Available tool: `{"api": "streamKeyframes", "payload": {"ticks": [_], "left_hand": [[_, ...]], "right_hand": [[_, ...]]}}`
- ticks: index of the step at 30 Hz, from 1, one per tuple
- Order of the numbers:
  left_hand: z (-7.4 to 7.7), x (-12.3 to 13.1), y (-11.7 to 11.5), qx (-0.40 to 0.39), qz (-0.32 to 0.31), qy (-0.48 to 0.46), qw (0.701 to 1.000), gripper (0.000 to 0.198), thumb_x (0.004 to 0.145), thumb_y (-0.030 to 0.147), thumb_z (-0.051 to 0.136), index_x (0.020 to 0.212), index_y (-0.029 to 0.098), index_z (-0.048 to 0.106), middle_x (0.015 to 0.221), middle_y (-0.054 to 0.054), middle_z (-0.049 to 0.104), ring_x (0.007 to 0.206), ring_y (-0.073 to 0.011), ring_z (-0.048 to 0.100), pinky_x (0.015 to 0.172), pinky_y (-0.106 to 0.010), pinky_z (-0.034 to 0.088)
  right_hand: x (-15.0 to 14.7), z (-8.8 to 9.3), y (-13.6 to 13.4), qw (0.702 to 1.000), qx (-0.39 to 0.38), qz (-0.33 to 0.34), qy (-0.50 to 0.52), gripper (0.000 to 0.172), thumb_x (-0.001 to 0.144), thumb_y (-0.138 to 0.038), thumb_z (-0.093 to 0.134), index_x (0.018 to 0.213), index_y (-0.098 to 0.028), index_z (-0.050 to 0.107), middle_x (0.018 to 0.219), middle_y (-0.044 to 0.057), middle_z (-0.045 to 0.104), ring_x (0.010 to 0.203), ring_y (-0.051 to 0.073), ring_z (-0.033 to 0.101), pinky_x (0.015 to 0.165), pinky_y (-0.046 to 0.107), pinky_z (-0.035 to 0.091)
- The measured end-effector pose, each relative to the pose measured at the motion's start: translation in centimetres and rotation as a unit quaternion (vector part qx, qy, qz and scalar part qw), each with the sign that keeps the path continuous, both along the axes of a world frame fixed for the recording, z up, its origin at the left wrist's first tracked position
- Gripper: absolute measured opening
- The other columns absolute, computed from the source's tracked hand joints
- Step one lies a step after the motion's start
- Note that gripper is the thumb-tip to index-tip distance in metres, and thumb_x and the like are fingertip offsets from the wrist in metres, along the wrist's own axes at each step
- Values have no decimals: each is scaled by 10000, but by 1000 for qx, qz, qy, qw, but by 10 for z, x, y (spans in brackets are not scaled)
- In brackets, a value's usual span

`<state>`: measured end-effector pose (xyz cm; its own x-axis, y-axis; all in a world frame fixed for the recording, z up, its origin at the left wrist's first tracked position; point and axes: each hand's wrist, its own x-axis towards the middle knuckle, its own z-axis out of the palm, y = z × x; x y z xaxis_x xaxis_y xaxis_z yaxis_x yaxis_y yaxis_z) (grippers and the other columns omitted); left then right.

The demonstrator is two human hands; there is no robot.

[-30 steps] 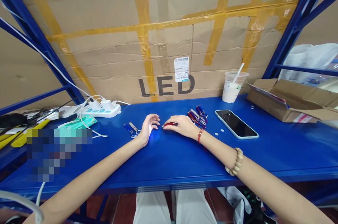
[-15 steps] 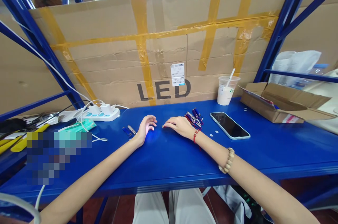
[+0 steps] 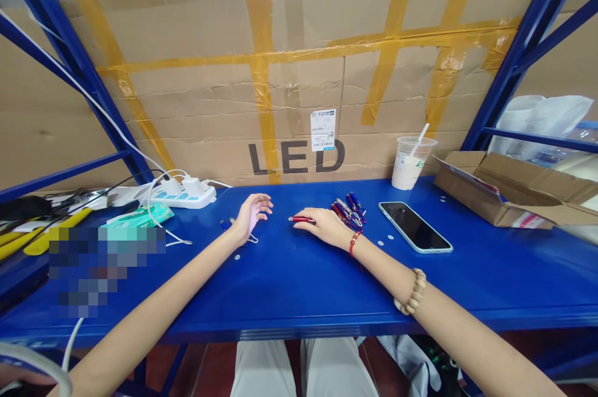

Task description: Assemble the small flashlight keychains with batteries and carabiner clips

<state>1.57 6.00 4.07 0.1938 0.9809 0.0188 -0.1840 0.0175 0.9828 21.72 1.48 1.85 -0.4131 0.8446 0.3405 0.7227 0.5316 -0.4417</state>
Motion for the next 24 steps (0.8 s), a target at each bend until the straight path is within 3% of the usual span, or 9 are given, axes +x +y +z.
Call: {"api": "streamKeyframes", "payload": {"ticks": [7,14,18,24], "left_hand": [[-10,9,-9,16,-79,23,997,296,761,341,391,847,151,601,873,-78,660,815,-174,600,680,-250,384],[-7,7,-2,6,-42,27,999,305,772,347,370,809,148,597,851,-86,668,806,-182,597,683,-260,377],[-9,7,0,22,-20,33,999,294,757,343,376,785,156,601,840,-85,672,813,-190,600,691,-266,380],[-11,6,3,45,-7,45,998,291,737,354,386,775,166,604,854,-88,673,845,-205,597,700,-278,386]], "right_hand": [[-2,-2,0,1000,-19,21,-3,356,836,-472,520,1076,-232,627,1075,33,671,962,214,628,839,300,465],[3,-4,4,999,-11,23,-19,383,891,-469,419,1096,-224,632,1136,45,647,1048,218,593,891,316,444],[2,-2,3,1000,-9,3,-24,383,882,-487,426,1077,-241,646,1096,38,664,991,223,616,858,323,462],[0,-1,0,999,-27,39,-11,389,864,-485,466,1123,-246,631,1158,27,638,1061,222,591,921,318,443]]}}
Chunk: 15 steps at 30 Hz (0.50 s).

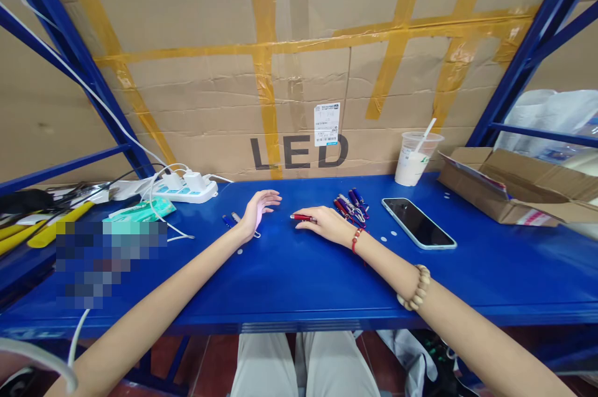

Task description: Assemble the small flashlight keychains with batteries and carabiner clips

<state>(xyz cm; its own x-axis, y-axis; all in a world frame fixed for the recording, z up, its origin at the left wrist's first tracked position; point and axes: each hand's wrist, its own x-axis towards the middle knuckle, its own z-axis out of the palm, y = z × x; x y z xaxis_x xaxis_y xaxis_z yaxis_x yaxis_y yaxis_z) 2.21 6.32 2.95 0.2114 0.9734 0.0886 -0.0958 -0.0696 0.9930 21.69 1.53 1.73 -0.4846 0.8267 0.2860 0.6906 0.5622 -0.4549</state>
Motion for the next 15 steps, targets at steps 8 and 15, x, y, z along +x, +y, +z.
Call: {"api": "streamKeyframes", "payload": {"ticks": [8,15], "left_hand": [[-2,0,-1,6,2,3,1000,292,753,343,376,767,169,609,849,-75,667,831,-193,595,684,-265,384],[4,-12,7,105,0,141,984,286,815,332,339,797,199,592,920,-68,633,917,-218,564,808,-327,391]], "right_hand": [[0,2,-3,999,10,32,-41,431,884,-480,439,1212,-239,582,1118,40,658,1029,213,609,867,295,462],[0,4,-5,996,39,-37,-72,423,943,-425,295,1215,-256,570,1230,25,593,1117,213,558,908,323,442]]}}
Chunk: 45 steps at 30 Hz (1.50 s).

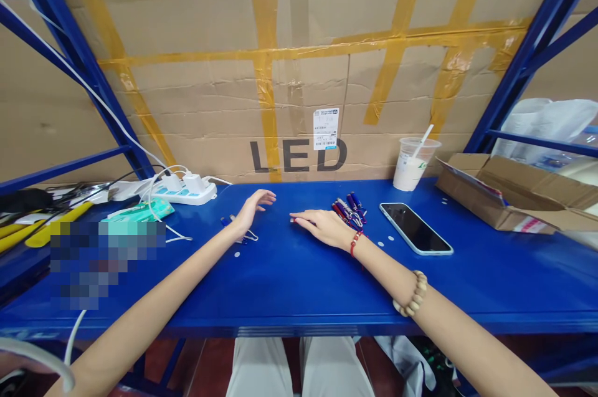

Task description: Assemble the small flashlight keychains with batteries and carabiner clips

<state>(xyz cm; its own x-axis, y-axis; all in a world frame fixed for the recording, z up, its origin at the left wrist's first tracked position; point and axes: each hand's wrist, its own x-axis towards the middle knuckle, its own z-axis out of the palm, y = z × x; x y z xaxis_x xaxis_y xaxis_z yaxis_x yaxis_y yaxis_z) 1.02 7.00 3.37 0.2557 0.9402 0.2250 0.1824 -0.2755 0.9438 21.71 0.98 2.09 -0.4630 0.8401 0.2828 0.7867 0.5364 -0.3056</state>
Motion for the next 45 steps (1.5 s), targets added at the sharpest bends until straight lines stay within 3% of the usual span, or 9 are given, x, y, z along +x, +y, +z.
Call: {"api": "streamKeyframes", "payload": {"ticks": [3,5,10,14,21,25,30,35,45], "left_hand": [[10,-24,8,159,30,206,965,105,746,274,522,778,218,605,917,-64,601,1037,-265,492,961,-400,299],[15,-42,14,180,63,315,930,110,700,198,559,797,208,609,937,-86,582,1062,-297,474,979,-441,277],[23,-70,20,31,22,511,859,311,629,308,654,923,209,630,1025,-102,585,1005,-293,533,881,-383,388],[29,-74,18,-30,-15,565,824,438,621,486,642,937,185,621,1039,-112,633,937,-259,584,762,-293,423],[25,-60,9,-23,-26,547,836,420,596,601,619,690,198,552,845,-85,696,780,-241,618,631,-269,378],[12,-42,6,70,-27,552,831,435,656,608,590,606,190,481,695,-77,686,783,-259,611,768,-333,343],[-4,-24,4,159,-23,524,837,472,757,624,476,602,178,475,602,-64,649,791,-261,612,831,-368,305],[-10,-14,-1,198,-9,469,861,487,836,594,358,649,169,502,664,-62,652,736,-229,603,797,-364,321],[-9,-5,-5,136,15,250,958,464,665,608,595,531,171,521,529,11,522,543,-128,465,532,-244,295]], "right_hand": [[4,1,2,995,3,-98,-31,410,930,-394,336,1272,-239,502,1146,51,643,1024,222,611,786,316,485],[7,2,3,985,0,-162,-66,409,903,-373,401,1278,-228,475,998,55,693,921,227,643,655,292,479],[11,6,3,950,9,-288,-123,380,854,-328,484,1218,-219,491,930,60,689,888,222,634,572,252,409],[12,6,0,929,-4,-341,-143,329,847,-299,494,1158,-198,533,958,71,664,814,205,634,560,255,385],[14,-2,6,955,95,-267,-92,254,826,-204,488,1046,-203,615,1000,77,610,905,204,585,609,255,423],[8,-7,9,990,53,-131,18,209,831,-227,493,957,-214,659,925,43,626,741,142,596,639,250,458],[1,-12,10,998,6,5,70,215,844,-274,500,934,-203,681,917,56,630,748,150,601,715,287,488],[4,-11,11,997,9,28,75,261,869,-337,479,956,-189,676,897,70,635,746,161,604,734,312,494],[1,-5,7,997,-18,49,62,350,888,-444,441,988,-201,673,959,71,622,849,179,596,808,320,468]]}}
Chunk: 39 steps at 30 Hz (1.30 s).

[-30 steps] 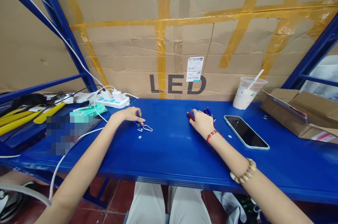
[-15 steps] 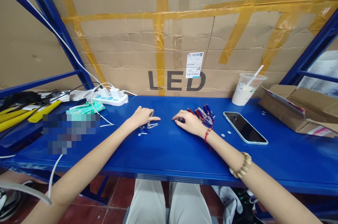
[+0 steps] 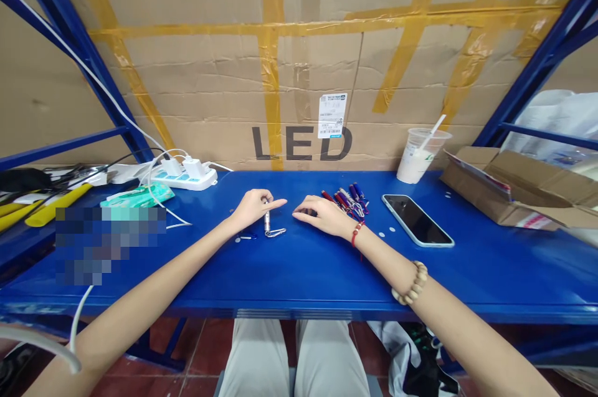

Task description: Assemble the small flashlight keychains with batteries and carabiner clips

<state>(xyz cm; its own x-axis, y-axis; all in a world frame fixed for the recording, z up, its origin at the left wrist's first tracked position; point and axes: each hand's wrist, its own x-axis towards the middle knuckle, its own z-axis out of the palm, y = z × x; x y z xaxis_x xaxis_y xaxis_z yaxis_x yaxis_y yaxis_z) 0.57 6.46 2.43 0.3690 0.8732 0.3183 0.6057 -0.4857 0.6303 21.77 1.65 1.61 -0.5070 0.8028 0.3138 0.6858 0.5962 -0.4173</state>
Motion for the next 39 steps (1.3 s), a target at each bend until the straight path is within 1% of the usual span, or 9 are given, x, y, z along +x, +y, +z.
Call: {"api": "streamKeyframes", "payload": {"ticks": [4,8,13,17,22,27,31,36,39], "left_hand": [[4,6,-7,-39,-3,-55,998,496,669,607,581,473,162,486,457,41,418,500,-94,367,517,-236,267],[4,14,-15,-62,-5,-116,991,501,679,584,583,456,159,439,446,54,342,487,-77,306,505,-228,248],[2,22,-24,-67,1,-189,980,513,685,576,584,457,164,380,468,52,336,481,-69,304,495,-219,257],[2,25,-27,-57,1,-228,972,521,666,591,593,471,170,355,470,58,330,469,-63,293,475,-215,251],[2,24,-25,-86,-25,-218,972,481,679,596,577,538,184,373,424,82,299,417,-57,262,441,-215,219],[-2,21,-23,-77,-29,-184,979,409,749,555,522,608,187,414,408,89,318,390,-61,306,436,-206,235],[-3,22,-26,-92,-47,-173,980,364,801,517,466,654,184,457,407,80,368,376,-71,352,437,-210,263],[-1,25,-30,-127,-65,-193,971,299,802,477,480,729,186,475,404,85,397,357,-70,365,433,-205,294],[-2,25,-28,-146,-70,-217,963,277,798,458,489,755,185,472,427,80,435,353,-69,386,438,-207,323]], "right_hand": [[-4,4,-4,999,-7,31,7,365,857,-478,489,1004,-196,669,974,66,608,875,176,586,828,313,461],[-9,5,-8,999,-1,50,6,369,798,-487,575,997,-192,672,942,63,610,876,181,576,816,306,466],[-14,4,-12,998,16,65,14,277,832,-397,555,987,-192,658,931,58,605,862,169,574,784,289,470],[-15,5,-13,998,37,57,18,179,841,-311,536,894,-174,638,896,57,600,831,165,570,765,287,465],[-13,6,-13,999,46,16,-9,135,858,-278,492,864,-178,584,821,46,605,769,168,562,733,293,446],[-12,6,-14,999,34,-12,-36,235,901,-373,429,855,-184,560,800,43,604,726,162,558,682,268,421],[-12,7,-14,998,42,-29,-49,296,933,-383,359,832,-186,555,776,39,606,702,157,563,661,258,407],[-11,5,-12,998,46,-26,-47,283,944,-352,343,969,-202,581,884,51,656,793,173,604,725,274,424],[-11,5,-13,996,47,-68,-23,303,933,-394,363,1043,-216,582,945,51,667,826,180,616,715,275,439]]}}
